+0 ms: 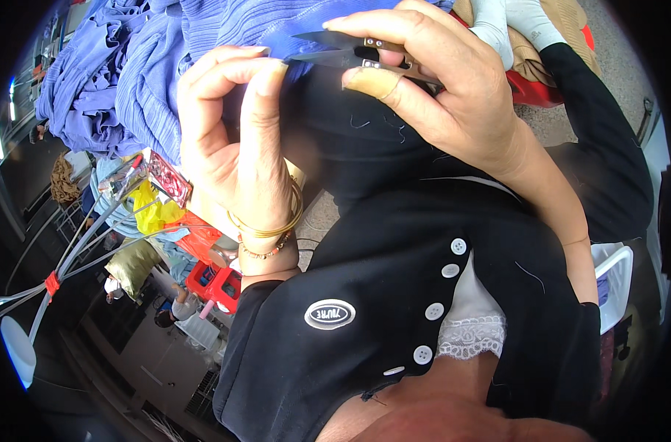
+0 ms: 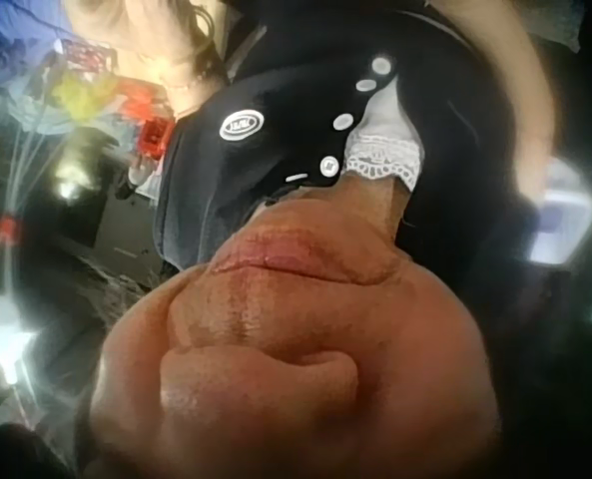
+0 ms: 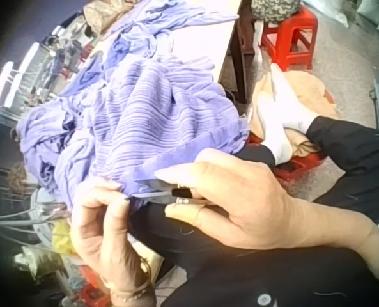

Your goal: The person removes pins from a garment by hand, picks up a blue garment from the table, and trims loose threads around its fasteners using thread snips.

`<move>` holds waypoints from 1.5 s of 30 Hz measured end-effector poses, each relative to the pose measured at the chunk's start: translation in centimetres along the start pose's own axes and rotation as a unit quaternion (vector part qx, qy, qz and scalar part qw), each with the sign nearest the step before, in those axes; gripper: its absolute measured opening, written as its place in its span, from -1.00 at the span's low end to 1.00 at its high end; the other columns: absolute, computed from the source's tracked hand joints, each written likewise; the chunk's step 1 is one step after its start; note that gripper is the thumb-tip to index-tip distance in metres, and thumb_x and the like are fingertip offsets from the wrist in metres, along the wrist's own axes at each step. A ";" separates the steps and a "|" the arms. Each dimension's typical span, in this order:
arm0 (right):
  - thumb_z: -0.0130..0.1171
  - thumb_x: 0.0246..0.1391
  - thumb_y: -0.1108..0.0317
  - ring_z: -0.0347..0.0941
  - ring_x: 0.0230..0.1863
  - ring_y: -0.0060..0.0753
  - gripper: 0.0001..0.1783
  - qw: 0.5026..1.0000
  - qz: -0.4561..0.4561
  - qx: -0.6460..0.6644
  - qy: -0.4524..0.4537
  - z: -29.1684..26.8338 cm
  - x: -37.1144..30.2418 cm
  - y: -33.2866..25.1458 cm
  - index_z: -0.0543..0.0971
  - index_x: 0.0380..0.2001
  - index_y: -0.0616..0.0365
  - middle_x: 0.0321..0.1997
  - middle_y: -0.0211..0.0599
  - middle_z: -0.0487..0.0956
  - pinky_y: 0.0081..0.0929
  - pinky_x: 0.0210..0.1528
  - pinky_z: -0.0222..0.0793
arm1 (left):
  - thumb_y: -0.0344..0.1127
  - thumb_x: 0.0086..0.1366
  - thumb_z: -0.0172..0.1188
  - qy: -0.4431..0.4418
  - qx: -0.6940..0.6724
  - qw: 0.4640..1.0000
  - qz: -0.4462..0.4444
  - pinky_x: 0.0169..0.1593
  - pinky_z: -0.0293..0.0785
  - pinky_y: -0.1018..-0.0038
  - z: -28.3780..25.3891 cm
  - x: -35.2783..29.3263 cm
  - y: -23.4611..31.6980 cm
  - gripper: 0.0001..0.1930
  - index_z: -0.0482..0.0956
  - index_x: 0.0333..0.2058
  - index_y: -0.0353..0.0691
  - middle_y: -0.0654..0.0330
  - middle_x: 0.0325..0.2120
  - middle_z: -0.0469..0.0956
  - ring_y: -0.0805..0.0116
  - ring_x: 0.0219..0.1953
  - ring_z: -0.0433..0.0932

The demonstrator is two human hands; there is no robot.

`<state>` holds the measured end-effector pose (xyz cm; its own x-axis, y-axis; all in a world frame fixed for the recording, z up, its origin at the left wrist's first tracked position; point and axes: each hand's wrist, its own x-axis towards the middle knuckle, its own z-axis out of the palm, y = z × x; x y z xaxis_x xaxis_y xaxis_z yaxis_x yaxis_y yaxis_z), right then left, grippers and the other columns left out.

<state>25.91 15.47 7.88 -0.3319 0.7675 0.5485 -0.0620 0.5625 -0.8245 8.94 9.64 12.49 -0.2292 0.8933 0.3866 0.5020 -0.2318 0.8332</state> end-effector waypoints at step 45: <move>0.35 -0.10 0.33 0.45 -0.53 -0.41 -0.66 0.973 -0.118 -0.141 -0.142 -0.1 4.8 -2.1 0.63 -0.18 0.12 -0.50 -0.35 0.47 -0.54 -0.50 0.39 | -0.47 0.31 0.11 0.026 -0.270 0.951 -0.151 0.15 0.26 0.49 -3.0 0.4 -1.6 -0.85 0.54 -0.21 -0.43 0.04 -0.10 0.53 0.35 -0.01 0.46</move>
<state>24.56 17.95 12.28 -0.5886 0.5142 0.6239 0.0806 0.8052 -0.5875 5.55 9.23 12.56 -0.3423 0.9337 0.1048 -0.0908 -0.1439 0.9854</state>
